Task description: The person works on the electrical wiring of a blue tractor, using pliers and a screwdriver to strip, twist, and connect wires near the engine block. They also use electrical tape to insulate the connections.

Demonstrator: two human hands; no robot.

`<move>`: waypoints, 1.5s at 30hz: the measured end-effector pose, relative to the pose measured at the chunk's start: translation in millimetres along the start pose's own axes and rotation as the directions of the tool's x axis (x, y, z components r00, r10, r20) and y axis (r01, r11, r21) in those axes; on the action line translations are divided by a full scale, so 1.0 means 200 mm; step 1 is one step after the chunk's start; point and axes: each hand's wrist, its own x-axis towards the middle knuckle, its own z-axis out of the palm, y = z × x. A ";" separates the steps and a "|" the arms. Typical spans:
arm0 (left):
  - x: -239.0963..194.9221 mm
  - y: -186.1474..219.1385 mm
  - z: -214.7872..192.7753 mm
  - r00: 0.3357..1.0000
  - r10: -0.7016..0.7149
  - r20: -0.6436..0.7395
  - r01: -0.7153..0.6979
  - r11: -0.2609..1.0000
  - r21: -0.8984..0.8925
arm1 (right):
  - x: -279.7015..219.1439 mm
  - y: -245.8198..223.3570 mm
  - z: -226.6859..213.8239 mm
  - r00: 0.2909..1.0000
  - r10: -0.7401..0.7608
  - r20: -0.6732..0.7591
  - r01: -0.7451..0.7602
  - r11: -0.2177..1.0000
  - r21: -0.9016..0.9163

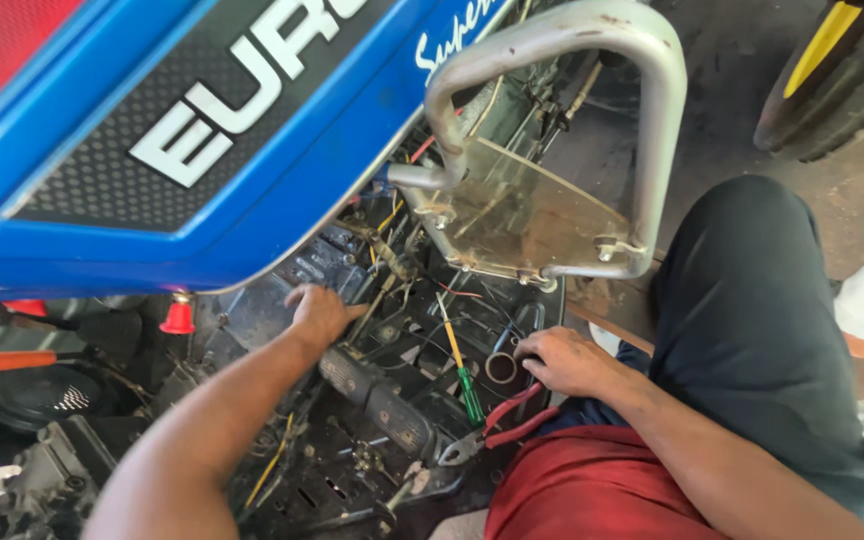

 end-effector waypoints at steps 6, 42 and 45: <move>-0.01 0.01 -0.13 0.999 0.050 0.017 -0.053 0.953 0.299 | 0.00 0.01 -0.02 0.997 0.081 -0.007 -0.081 0.997 0.016; 0.00 -0.09 -0.36 0.973 0.143 0.180 -0.181 0.960 0.214 | -0.05 -0.04 -0.08 0.994 0.087 0.060 -0.086 0.996 -0.011; 0.07 -0.13 -0.30 0.974 0.214 -0.079 -0.208 0.975 0.081 | -0.06 -0.03 -0.08 0.992 0.107 0.066 -0.108 0.994 0.005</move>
